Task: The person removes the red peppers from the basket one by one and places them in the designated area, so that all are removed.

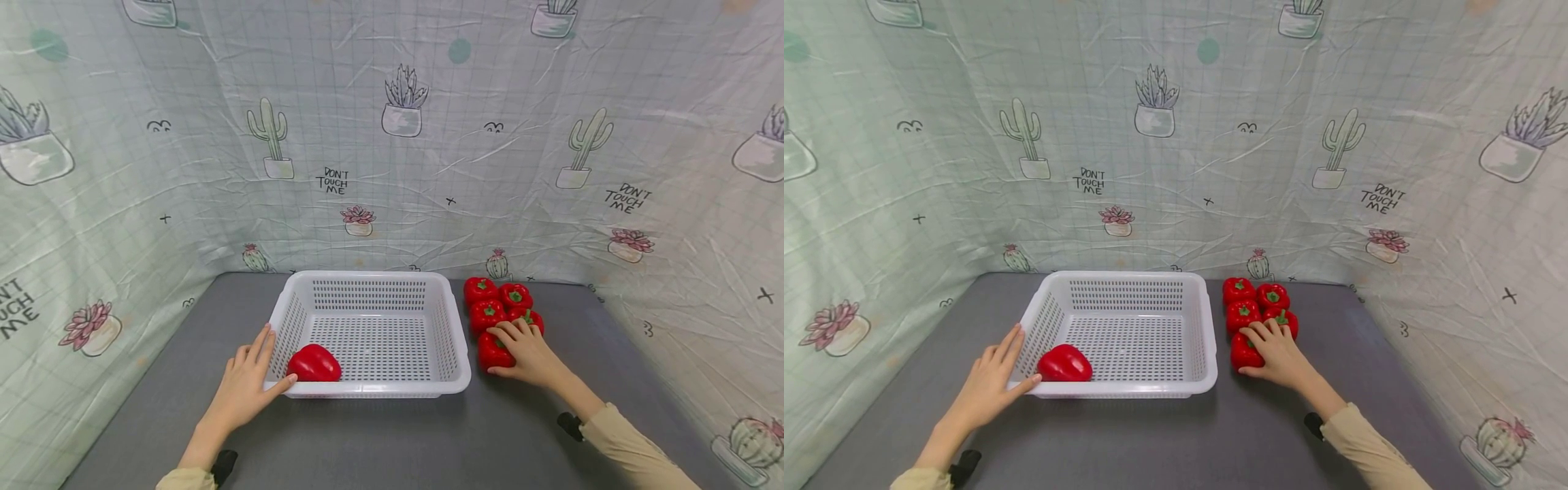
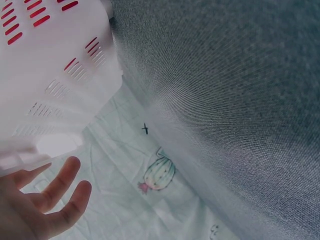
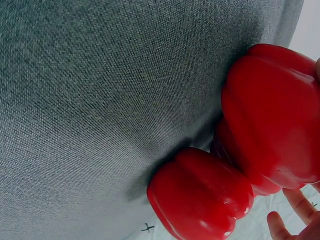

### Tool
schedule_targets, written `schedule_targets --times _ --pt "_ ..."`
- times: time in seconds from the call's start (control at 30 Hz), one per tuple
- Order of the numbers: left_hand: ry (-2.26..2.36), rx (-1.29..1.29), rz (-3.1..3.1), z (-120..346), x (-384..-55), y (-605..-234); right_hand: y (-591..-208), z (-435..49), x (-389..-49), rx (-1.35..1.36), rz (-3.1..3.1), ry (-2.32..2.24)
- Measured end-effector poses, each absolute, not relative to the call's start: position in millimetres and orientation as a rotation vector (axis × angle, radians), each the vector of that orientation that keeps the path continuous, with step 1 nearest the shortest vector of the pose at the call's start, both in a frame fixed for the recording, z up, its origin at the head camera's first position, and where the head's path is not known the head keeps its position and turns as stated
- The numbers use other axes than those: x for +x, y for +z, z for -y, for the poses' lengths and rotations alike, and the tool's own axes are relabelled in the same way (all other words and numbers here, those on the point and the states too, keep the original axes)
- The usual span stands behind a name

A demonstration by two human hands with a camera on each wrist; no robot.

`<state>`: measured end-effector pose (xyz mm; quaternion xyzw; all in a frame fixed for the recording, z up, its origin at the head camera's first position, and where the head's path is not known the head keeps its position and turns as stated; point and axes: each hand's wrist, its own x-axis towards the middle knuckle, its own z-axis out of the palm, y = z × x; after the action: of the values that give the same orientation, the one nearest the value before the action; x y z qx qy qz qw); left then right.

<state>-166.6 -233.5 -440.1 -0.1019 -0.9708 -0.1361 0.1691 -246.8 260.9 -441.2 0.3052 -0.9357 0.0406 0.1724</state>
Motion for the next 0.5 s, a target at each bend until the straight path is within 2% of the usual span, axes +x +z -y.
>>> schedule_targets --times 0.5 --pt "-0.385 -0.283 2.769 233.5 -166.7 -439.6 -440.7 -262.0 -245.1 0.870 2.696 0.149"
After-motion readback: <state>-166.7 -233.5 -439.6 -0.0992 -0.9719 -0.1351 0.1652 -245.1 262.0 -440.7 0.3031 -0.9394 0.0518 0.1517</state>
